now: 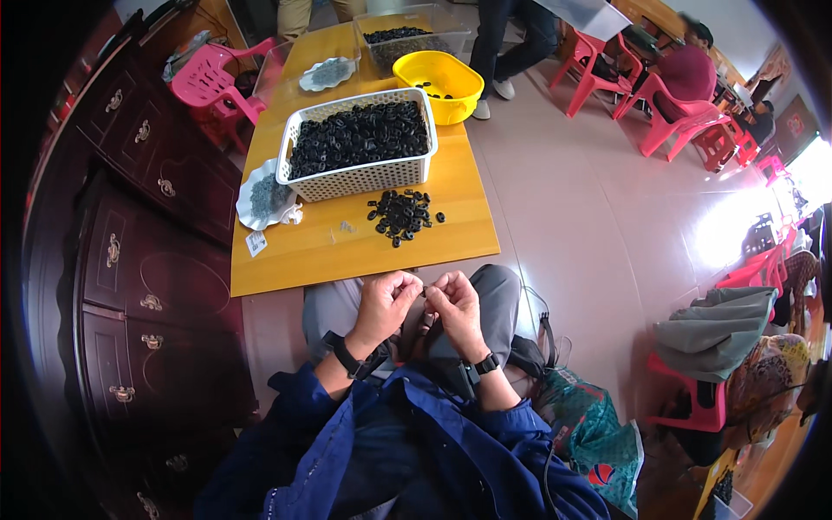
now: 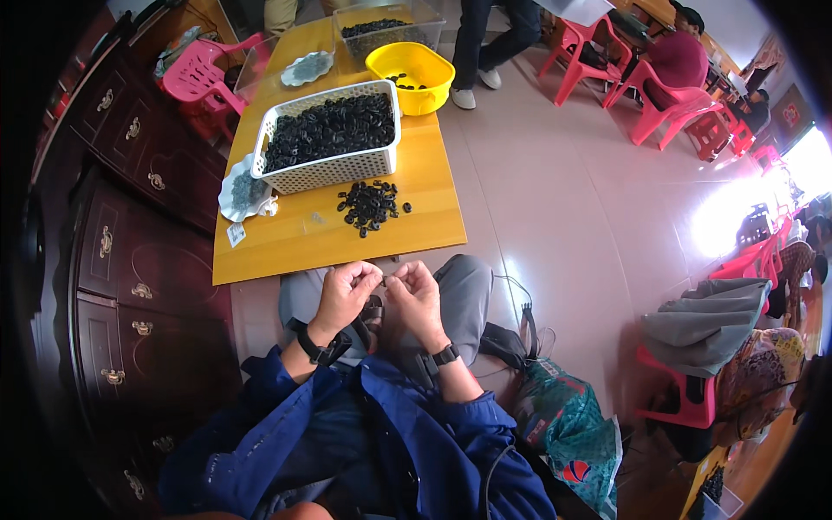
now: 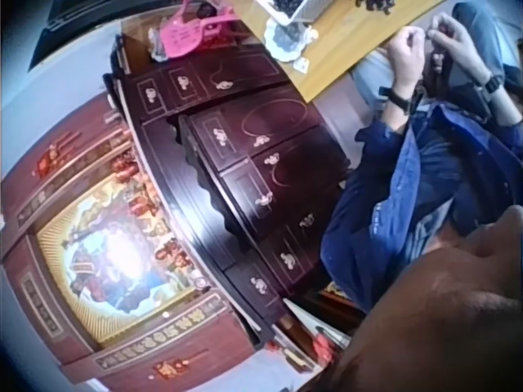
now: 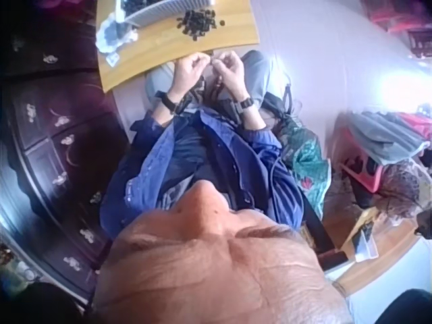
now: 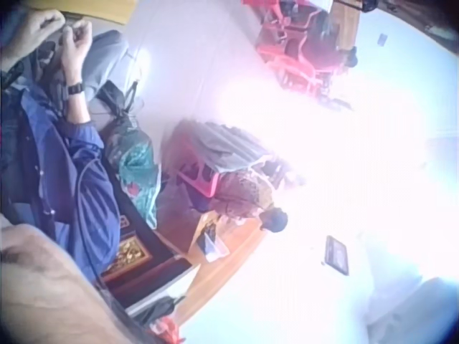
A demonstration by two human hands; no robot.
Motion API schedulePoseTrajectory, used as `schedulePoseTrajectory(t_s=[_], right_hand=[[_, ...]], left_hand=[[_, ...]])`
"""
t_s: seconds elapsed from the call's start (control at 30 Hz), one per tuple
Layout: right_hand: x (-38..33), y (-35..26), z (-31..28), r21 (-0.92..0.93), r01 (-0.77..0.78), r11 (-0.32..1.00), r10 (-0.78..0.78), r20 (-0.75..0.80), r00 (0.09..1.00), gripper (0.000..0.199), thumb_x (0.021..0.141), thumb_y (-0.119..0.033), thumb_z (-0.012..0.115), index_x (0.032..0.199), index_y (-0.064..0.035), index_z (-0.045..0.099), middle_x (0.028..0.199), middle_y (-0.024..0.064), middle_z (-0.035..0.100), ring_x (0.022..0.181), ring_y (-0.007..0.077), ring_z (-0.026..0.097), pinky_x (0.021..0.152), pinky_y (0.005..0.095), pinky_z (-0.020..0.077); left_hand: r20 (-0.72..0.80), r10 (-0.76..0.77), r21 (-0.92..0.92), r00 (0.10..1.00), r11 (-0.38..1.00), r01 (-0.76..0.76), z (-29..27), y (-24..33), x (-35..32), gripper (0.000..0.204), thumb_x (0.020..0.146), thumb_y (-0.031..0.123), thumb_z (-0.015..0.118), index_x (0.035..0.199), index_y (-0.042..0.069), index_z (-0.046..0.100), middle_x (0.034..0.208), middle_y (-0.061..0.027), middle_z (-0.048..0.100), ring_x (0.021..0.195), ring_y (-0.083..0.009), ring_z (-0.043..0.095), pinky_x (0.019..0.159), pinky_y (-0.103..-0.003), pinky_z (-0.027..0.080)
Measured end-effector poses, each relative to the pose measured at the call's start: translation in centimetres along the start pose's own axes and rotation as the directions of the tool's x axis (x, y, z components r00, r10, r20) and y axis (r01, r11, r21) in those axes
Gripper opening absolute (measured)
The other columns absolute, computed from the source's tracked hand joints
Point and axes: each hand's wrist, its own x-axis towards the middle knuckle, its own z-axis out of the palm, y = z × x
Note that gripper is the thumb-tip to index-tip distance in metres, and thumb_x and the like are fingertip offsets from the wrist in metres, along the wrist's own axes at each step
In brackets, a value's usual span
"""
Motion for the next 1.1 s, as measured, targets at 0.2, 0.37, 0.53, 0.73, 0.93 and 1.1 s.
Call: schedulePoseTrajectory(t_s=[0.2,0.37,0.53,0.73,0.93,1.1], right_hand=[[0.0,-0.4,0.2,0.040,-0.015,0.999,0.016,-0.013,1.000,0.013,0.096,-0.002,0.064,0.096,-0.0069,0.052,0.084,-0.0005,0.060,0.074,0.0076,0.062,0.067,0.0215,0.0525],[0.1,-0.3,0.1,0.108,-0.045,0.993,0.043,0.016,0.999,0.013,0.097,-0.002,0.064,0.097,-0.0074,0.052,0.084,-0.0005,0.061,0.074,0.0080,0.063,0.068,0.0215,0.0529],[0.2,-0.7,0.3,0.156,-0.039,0.987,0.041,-0.006,0.999,0.013,0.097,-0.004,0.064,0.096,-0.0081,0.052,0.082,-0.0010,0.061,0.071,0.0077,0.063,0.065,0.0202,0.0511],[0.3,-0.5,0.0,0.142,-0.048,0.989,0.048,-0.001,0.999,0.013,0.096,-0.001,0.064,0.097,-0.0078,0.052,0.083,-0.0009,0.061,0.072,0.0081,0.063,0.067,0.0217,0.0533],[0.1,-0.5,0.1,0.139,-0.042,0.989,0.045,-0.020,0.999,0.014,0.096,-0.001,0.064,0.095,-0.0073,0.052,0.082,-0.0010,0.060,0.071,0.0081,0.063,0.067,0.0218,0.0534],[0.0,-0.3,0.0,0.149,-0.044,0.988,0.048,-0.023,0.999,0.014,0.096,0.000,0.064,0.095,-0.0072,0.051,0.081,-0.0008,0.059,0.070,0.0087,0.063,0.066,0.0223,0.0534]], left_hand=[[0.029,-0.076,-0.088,0.997,0.993,0.078,-0.2,0.1,0.4,0.010,0.096,0.008,0.066,0.091,0.000,0.068,0.071,0.0026,0.063,0.057,-0.0025,0.052,0.053,-0.019,0.042],[0.110,-0.190,-0.179,0.976,0.962,0.207,-0.7,-0.3,0.3,0.012,0.097,0.012,0.067,0.095,0.001,0.069,0.076,0.0024,0.065,0.060,-0.0023,0.054,0.054,-0.018,0.044],[0.100,-0.296,-0.309,0.950,0.898,0.313,-0.6,1.1,0.7,0.013,0.097,0.013,0.068,0.096,0.000,0.068,0.076,0.0015,0.065,0.065,-0.0030,0.058,0.056,-0.020,0.045],[0.115,-0.127,-0.168,0.985,0.975,0.146,-0.7,-0.7,0.8,0.010,0.097,0.010,0.067,0.093,0.002,0.067,0.074,0.0042,0.061,0.063,-0.0013,0.052,0.056,-0.018,0.043],[0.092,-0.115,-0.115,0.989,0.985,0.125,-0.4,-0.2,0.7,0.008,0.095,0.005,0.067,0.088,0.000,0.067,0.072,0.0037,0.062,0.062,-0.0011,0.051,0.055,-0.019,0.041],[0.132,-0.131,-0.113,0.983,0.983,0.147,-0.8,-0.2,0.5,0.007,0.094,0.006,0.068,0.091,-0.001,0.068,0.073,0.0034,0.063,0.063,-0.0015,0.053,0.056,-0.018,0.042]])
